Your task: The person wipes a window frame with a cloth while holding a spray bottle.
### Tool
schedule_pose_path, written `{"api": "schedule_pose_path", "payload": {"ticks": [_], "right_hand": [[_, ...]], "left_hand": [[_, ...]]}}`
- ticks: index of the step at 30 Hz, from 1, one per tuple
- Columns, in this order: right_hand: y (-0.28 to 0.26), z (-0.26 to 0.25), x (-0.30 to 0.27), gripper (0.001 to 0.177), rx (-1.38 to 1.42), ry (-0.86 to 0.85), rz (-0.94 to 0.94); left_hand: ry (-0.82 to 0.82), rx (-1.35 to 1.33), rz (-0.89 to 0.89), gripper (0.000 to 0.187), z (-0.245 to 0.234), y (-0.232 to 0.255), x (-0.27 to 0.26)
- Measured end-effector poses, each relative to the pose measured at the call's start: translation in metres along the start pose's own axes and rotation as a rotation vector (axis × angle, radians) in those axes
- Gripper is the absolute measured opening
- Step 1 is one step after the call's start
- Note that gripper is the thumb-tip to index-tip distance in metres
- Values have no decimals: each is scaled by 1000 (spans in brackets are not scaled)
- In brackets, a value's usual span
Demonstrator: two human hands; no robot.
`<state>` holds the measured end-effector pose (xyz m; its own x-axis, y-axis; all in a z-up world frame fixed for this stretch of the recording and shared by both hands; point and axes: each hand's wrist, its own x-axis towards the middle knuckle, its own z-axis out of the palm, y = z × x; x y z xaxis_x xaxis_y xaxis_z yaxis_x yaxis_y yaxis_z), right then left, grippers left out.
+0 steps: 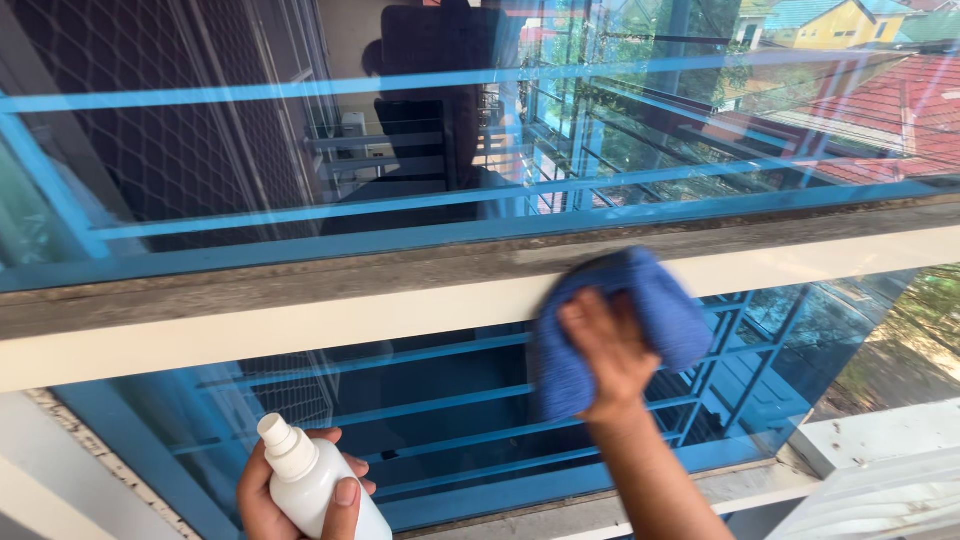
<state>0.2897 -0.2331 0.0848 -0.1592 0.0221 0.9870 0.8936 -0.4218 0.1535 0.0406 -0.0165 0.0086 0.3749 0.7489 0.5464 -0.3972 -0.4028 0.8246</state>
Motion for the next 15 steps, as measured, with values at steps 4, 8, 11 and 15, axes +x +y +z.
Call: {"api": "schedule_pose_path", "payload": {"ticks": [4, 8, 11, 15], "right_hand": [[73, -20, -30, 40, -244, 86, 61], [134, -45, -33, 40, -217, 153, 107], [143, -73, -14, 65, -196, 159, 138], [120, -79, 5, 91, -114, 201, 279]], "left_hand": [[-31, -34, 68, 85, 18, 2, -6], [-62, 21, 72, 83, 31, 1, -12], [-61, 8, 82, 83, 38, 0, -13], [-66, -10, 85, 83, 43, 1, -15]]}}
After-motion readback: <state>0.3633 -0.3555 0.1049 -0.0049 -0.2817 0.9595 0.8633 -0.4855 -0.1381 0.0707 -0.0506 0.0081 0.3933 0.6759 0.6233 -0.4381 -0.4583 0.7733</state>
